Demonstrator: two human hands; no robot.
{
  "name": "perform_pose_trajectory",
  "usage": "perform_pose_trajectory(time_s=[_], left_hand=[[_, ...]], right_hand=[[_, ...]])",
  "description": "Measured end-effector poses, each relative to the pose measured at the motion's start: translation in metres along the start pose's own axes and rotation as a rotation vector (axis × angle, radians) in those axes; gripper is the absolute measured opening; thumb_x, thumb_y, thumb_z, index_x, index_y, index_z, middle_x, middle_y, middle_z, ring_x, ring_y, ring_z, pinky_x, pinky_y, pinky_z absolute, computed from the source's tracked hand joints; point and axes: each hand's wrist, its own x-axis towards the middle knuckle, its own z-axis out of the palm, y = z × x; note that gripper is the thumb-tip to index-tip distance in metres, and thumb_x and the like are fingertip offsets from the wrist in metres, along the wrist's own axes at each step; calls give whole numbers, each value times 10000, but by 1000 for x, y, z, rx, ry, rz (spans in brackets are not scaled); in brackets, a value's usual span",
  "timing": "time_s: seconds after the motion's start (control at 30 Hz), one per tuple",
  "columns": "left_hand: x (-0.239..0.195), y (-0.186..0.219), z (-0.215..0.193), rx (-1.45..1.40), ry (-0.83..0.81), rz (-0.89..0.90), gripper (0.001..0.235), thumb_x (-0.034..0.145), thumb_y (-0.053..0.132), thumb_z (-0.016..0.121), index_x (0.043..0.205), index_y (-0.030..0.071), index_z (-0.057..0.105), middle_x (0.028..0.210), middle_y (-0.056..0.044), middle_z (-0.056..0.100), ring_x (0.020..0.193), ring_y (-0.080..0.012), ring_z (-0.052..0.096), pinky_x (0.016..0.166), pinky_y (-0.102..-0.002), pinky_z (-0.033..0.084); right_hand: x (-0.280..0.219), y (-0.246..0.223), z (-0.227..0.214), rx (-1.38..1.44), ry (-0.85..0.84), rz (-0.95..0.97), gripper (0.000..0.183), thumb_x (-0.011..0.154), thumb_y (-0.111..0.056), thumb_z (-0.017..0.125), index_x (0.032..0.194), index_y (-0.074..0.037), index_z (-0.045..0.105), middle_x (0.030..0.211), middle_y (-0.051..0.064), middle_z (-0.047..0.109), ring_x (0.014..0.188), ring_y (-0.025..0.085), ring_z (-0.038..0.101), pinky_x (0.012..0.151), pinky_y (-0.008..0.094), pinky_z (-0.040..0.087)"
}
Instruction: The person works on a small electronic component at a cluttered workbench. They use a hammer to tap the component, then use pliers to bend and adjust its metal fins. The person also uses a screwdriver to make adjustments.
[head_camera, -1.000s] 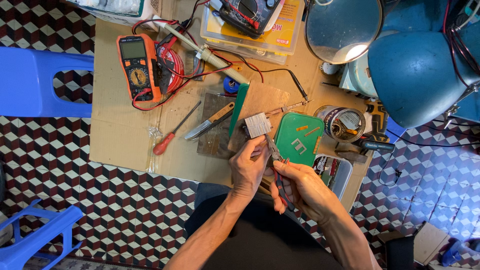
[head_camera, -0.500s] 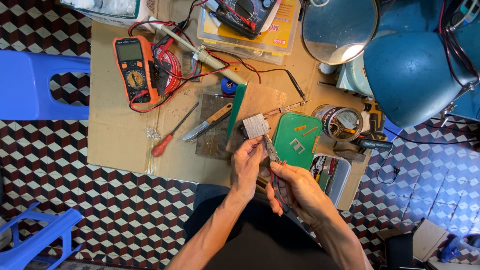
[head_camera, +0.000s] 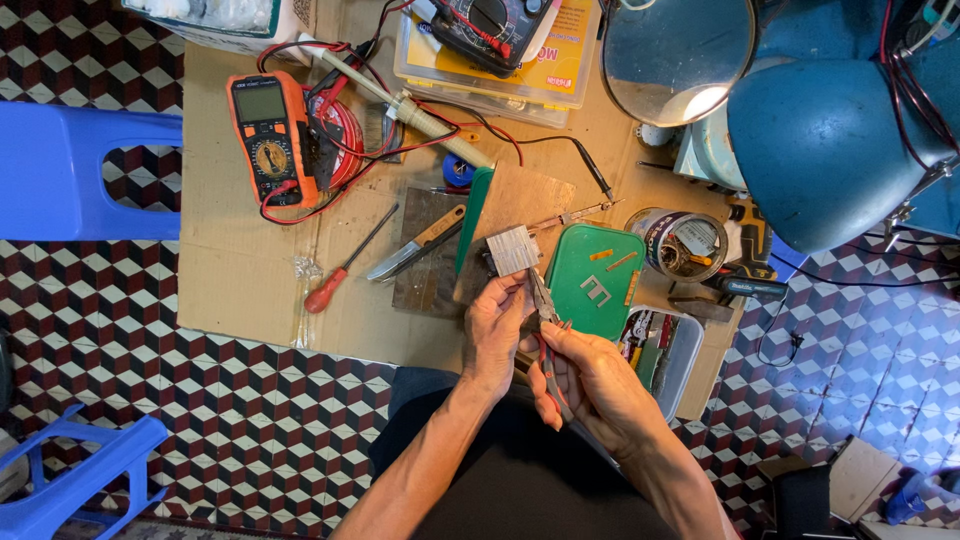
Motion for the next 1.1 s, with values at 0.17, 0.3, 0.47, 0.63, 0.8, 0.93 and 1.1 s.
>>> perform_pose_trajectory(time_s=[0.17,0.3,0.47,0.63,0.8,0.93,1.1], left_hand=[[-3,2,0,30,19,-17,329,1005,196,617,1266,-3,623,1194,-87,675,1130,-158,665,942,-307,539],[-3,0,-1,-25,-15,49,331,1029,214,622,1279,-3,637,1219,-98,686,1133,-161,652,960,-286,547],[-7,9,-5,294,12,119,331,991,186,657,1281,27,667,1119,-99,736,1008,-145,713,913,-290,588],[-28,46,-16,733,105,322,299,986,155,666,1268,61,694,1001,-75,760,891,-151,734,820,-278,583],[-26,90,-11,1297,38,920,440,905,103,767,1312,51,609,1275,-138,639,1175,-314,629,1030,-393,500],[-3,98,0,1459,-121,951,647,800,156,822,1371,39,543,1360,-142,567,1271,-355,536,1098,-456,431],[15,95,-2,1462,-186,892,630,822,175,825,1371,36,550,1282,-140,588,1205,-336,565,1063,-446,448]], right_hand=[[-3,-5,7,-10,-2,-12,367,1043,-294,496,1032,52,619,624,154,656,398,216,602,378,289,453],[-8,-10,11,-61,27,54,389,1023,-320,501,1050,38,651,724,191,715,537,233,687,501,324,562],[-23,-7,-5,-169,185,69,359,994,-300,519,1035,33,644,865,195,750,709,272,744,636,395,632],[-19,9,-29,-334,286,-37,352,995,-328,508,1047,-7,645,868,148,754,731,223,740,664,342,599],[-11,31,-33,-676,344,-172,402,1011,-361,531,939,-9,711,806,85,760,643,144,595,609,288,477],[1,48,-29,-609,417,-247,392,1009,-348,537,904,2,681,771,92,745,647,137,627,611,289,497],[5,72,-32,-502,472,-304,409,1023,-354,510,914,12,656,767,98,744,676,143,679,613,286,508]])
